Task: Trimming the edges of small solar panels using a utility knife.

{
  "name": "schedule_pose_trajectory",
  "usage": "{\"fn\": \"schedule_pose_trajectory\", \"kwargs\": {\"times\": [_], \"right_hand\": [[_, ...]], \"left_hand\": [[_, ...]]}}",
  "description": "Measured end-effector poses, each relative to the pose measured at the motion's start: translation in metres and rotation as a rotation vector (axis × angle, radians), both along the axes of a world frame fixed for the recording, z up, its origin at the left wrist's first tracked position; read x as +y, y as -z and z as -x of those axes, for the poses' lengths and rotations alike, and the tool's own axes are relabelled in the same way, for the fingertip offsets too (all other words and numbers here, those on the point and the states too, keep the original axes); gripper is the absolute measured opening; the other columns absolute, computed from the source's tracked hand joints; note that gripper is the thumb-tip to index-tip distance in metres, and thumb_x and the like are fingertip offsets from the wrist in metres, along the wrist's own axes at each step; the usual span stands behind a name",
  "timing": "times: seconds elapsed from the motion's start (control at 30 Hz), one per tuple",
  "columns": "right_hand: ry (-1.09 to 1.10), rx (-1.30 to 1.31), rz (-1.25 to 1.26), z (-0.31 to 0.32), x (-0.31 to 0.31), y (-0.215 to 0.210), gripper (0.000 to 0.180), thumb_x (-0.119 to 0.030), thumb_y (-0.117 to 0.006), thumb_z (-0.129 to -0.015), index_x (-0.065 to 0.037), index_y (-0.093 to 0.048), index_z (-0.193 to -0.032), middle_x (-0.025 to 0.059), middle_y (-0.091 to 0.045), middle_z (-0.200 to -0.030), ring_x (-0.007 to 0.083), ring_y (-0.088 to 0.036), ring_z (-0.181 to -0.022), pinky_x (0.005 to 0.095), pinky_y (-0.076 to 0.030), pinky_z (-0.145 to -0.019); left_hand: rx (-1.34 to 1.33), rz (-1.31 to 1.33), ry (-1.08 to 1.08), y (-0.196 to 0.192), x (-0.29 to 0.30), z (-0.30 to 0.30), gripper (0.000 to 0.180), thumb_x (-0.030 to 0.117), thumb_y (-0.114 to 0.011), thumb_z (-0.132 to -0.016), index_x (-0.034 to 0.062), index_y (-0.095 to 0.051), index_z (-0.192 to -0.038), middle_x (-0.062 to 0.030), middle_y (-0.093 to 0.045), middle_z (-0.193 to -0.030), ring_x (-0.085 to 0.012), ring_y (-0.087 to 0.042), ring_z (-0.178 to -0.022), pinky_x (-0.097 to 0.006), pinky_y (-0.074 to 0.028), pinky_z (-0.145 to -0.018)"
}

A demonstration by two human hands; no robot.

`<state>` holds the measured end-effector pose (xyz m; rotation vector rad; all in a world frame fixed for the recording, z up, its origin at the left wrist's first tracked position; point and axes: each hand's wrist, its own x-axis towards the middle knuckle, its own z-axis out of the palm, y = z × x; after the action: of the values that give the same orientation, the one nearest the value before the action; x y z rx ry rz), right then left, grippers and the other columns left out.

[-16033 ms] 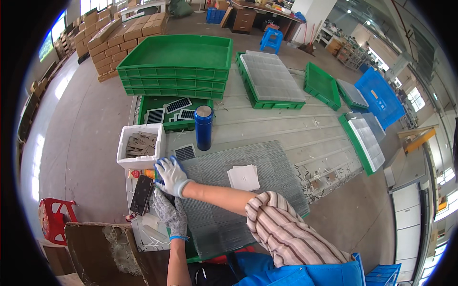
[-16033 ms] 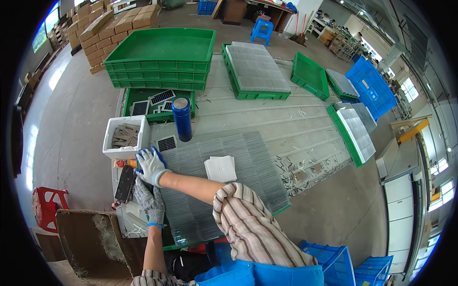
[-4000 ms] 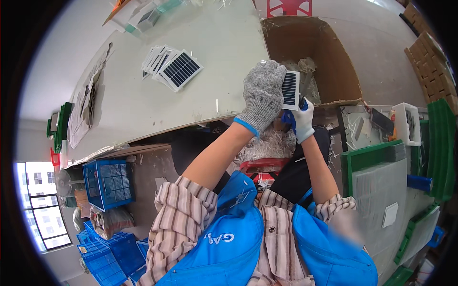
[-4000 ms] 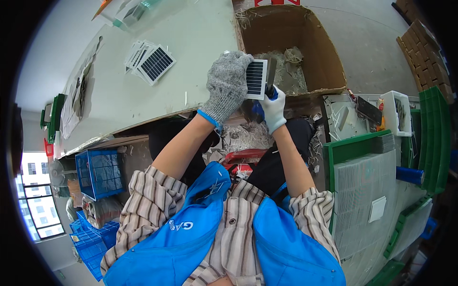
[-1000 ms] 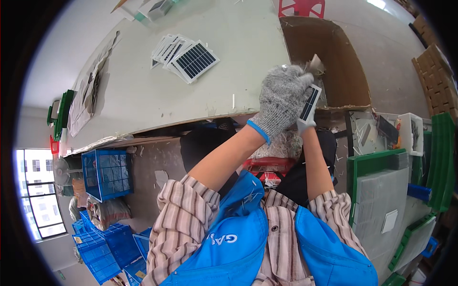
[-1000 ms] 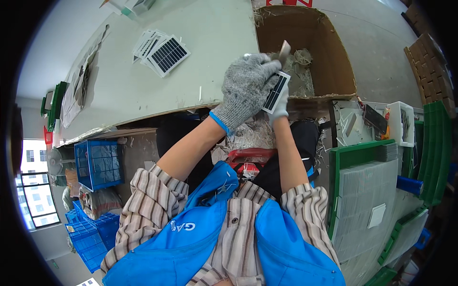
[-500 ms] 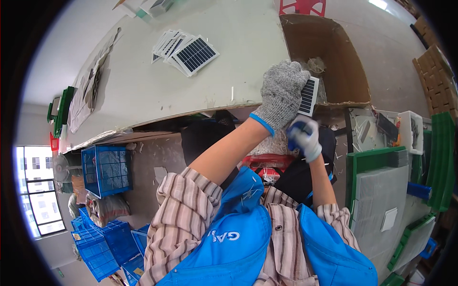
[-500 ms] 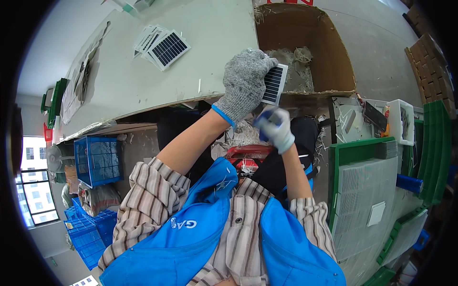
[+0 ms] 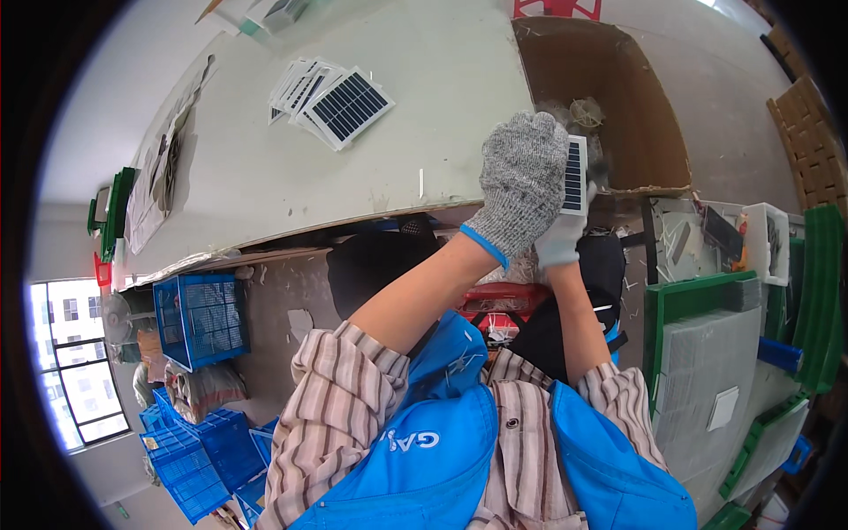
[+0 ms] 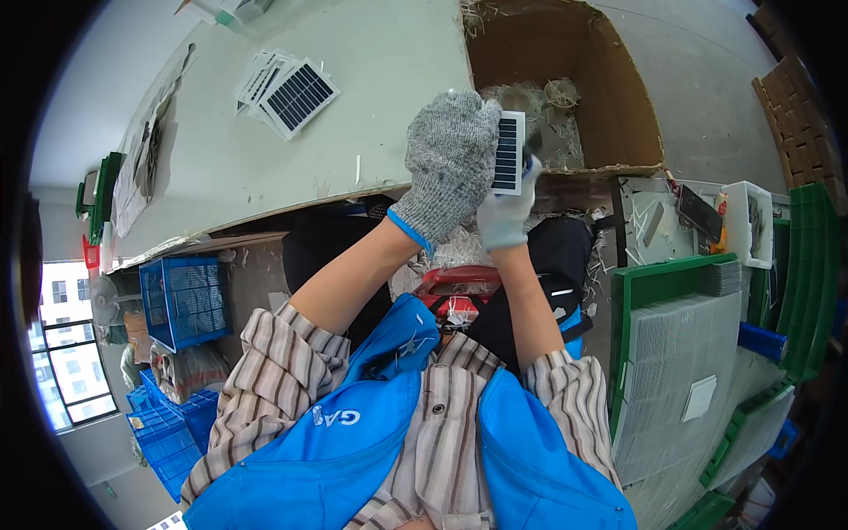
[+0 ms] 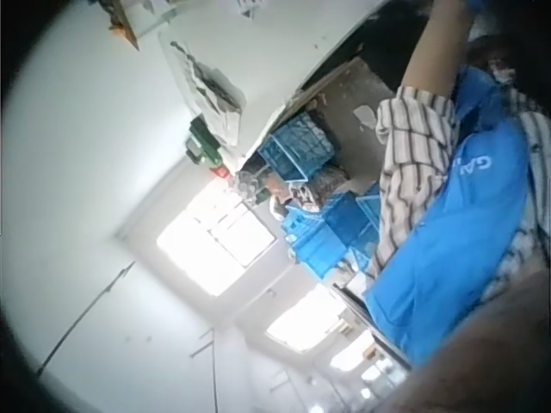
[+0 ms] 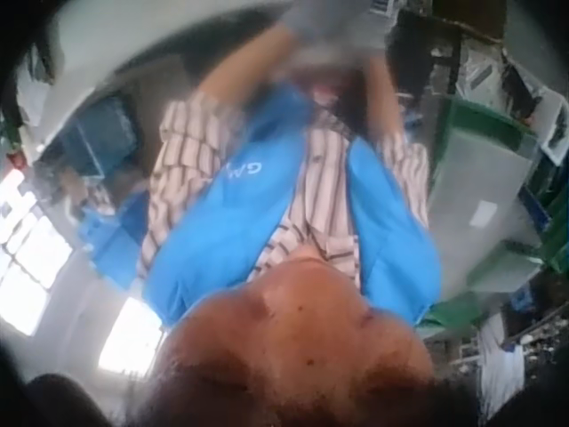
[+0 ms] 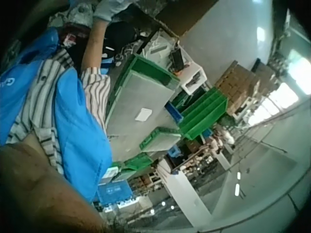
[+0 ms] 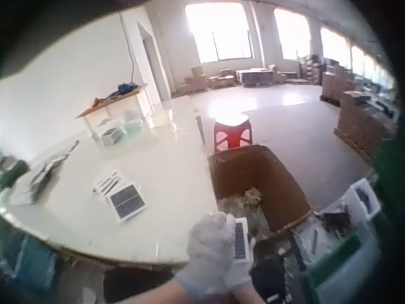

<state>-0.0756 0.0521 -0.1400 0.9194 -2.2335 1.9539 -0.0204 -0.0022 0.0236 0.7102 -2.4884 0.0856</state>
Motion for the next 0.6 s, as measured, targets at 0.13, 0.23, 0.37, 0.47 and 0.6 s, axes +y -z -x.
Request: {"fn": "schedule_pose_trajectory", "kwargs": {"times": [0.13, 0.23, 0.37, 0.47, 0.6], "right_hand": [[-0.609, -0.847, 0.745, 0.013, -0.026, -0.027, 0.051, -0.006, -0.059, -0.087, -0.002, -0.038, -0.133, 0.0111, -0.057, -0.120, 0.0283, -0.059, -0.106, 0.0391, -0.047, -0.093], [-0.668, -1.168, 0.776, 0.019, -0.007, -0.037, 0.043, -0.006, -0.059, -0.089, -0.002, -0.045, -0.129, 0.0093, -0.058, -0.119, 0.0233, -0.060, -0.105, 0.0366, -0.050, -0.092], [-0.536, -0.701, 0.251, 0.011, 0.043, -0.029, 0.014, -0.008, -0.061, -0.087, 0.000, -0.059, -0.098, 0.0064, -0.063, -0.081, 0.0138, -0.063, -0.068, 0.0255, -0.052, -0.061], [-0.605, -0.796, 0.243, 0.021, 0.050, -0.026, 0.009, -0.008, -0.063, -0.085, 0.000, -0.059, -0.087, 0.0031, -0.061, -0.070, 0.0098, -0.057, -0.059, 0.0237, -0.048, -0.053], [-0.695, -0.670, 0.239, 0.020, 0.042, -0.039, 0.010, -0.008, -0.066, -0.083, 0.000, -0.061, -0.083, 0.0017, -0.061, -0.069, 0.0062, -0.055, -0.057, 0.0224, -0.045, -0.051]], "left_hand": [[-0.075, -0.021, 0.136, 0.010, -0.012, -0.004, 0.027, 0.017, -0.060, -0.076, 0.0039, -0.061, -0.099, -0.0117, -0.057, -0.098, -0.0297, -0.056, -0.096, -0.044, -0.046, -0.081], [0.110, -0.162, 0.286, 0.002, -0.014, -0.008, 0.028, 0.025, -0.063, -0.077, 0.0019, -0.063, -0.094, -0.0127, -0.060, -0.096, -0.0307, -0.057, -0.097, -0.044, -0.046, -0.082], [-0.138, -0.023, -0.024, -0.011, -0.005, -0.025, 0.030, 0.019, -0.065, -0.080, 0.0079, -0.063, -0.108, -0.0093, -0.062, -0.103, -0.0282, -0.059, -0.099, -0.043, -0.046, -0.088], [-0.010, -0.086, 0.191, -0.001, -0.002, -0.020, 0.035, 0.015, -0.066, -0.077, 0.0082, -0.062, -0.111, -0.0117, -0.060, -0.114, -0.0294, -0.057, -0.106, -0.043, -0.045, -0.092], [0.211, -0.091, 0.245, 0.005, -0.016, -0.012, 0.034, 0.013, -0.064, -0.076, 0.0075, -0.062, -0.109, -0.0123, -0.061, -0.114, -0.0298, -0.057, -0.108, -0.041, -0.045, -0.093]]}}
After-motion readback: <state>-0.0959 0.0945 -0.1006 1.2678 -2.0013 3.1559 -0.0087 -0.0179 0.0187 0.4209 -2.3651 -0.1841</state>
